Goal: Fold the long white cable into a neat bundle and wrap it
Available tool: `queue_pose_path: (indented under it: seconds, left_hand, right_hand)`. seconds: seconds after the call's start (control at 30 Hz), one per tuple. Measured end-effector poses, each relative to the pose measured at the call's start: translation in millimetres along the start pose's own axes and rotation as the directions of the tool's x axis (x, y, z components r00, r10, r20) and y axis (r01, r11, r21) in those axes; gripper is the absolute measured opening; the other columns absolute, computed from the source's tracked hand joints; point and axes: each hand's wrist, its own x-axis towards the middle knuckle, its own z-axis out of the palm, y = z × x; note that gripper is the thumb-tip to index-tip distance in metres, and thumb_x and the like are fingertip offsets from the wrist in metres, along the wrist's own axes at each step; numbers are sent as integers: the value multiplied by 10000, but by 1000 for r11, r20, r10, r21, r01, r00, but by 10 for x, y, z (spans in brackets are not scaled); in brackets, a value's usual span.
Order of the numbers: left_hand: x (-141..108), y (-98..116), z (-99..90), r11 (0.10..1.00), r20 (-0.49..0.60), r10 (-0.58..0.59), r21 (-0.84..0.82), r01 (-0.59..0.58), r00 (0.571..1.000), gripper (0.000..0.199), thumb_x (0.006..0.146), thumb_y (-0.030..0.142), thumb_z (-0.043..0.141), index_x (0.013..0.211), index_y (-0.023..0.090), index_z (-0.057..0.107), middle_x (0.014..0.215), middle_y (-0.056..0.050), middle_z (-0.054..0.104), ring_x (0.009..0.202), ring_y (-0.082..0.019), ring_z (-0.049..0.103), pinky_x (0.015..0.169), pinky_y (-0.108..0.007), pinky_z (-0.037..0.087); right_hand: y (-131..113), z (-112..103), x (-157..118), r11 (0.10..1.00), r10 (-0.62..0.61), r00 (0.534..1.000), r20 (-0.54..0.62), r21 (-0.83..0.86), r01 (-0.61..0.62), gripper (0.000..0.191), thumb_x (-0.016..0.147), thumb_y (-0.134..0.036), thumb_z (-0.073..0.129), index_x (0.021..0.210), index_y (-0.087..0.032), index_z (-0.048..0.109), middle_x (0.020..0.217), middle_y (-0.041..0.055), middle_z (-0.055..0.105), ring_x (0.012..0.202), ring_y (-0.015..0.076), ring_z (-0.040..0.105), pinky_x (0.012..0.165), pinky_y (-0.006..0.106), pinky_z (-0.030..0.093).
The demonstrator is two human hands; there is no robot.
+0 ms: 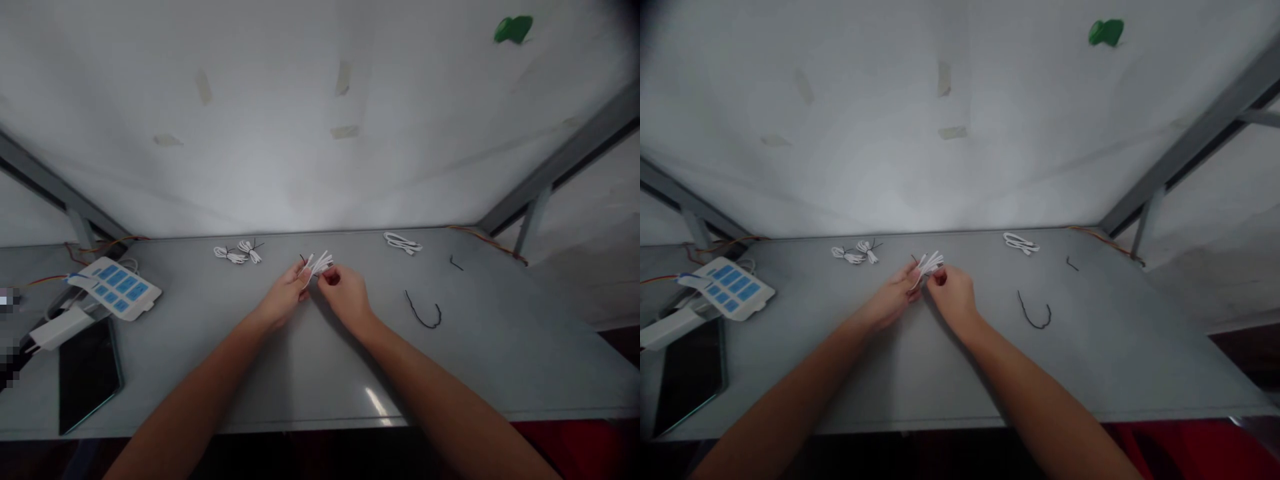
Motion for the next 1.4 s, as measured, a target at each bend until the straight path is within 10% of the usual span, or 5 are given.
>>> queue_pose_path:
  seconds: [0.37,0.57,0.83,1.23,1.4]
  left_hand:
    - [13,81,-107,963,-60,-12,268,27,998,340,925,517,634,932,178,659,829,-25,599,739,-150,505,658,-244,373]
    - [-16,150,-96,743,23,190,650,-159,982,290,966,325,553,709,197,598,712,-22,584,694,-185,493,693,-288,353]
    - [-70,86,-79,656,74,252,720,-226,965,177,897,144,569,761,207,663,803,-71,644,765,-231,560,803,-340,410]
    - [-88,205,-50,889,-14,117,447,-99,993,306,838,340,757,1078,175,662,953,-58,694,839,-197,623,774,-305,477]
    - [-32,159,-18,855,-38,284,463,-235,958,223,787,325,793,934,184,703,979,-62,650,935,-211,615,865,-324,500]
  right_hand:
    - [29,-45,-72,948,-295,950,98,-96,304,127,931,-266,588,897,-226,704,872,55,772,769,206,694,731,308,482]
    - [52,-104,-14,802,-511,818,264,-196,564,206,977,-115,457,1030,-160,651,968,136,710,865,235,657,770,333,502]
    - [-11,-120,31,696,-654,699,289,-132,706,336,861,48,439,1013,-186,627,1224,151,633,1145,264,576,998,420,506]
    - [87,-90,58,910,-414,900,138,80,407,120,957,-162,457,915,-221,553,920,80,667,863,215,625,798,333,488]
    - [132,-39,79,933,-297,950,99,242,267,81,936,-225,507,881,-228,565,916,65,703,861,205,649,795,336,501]
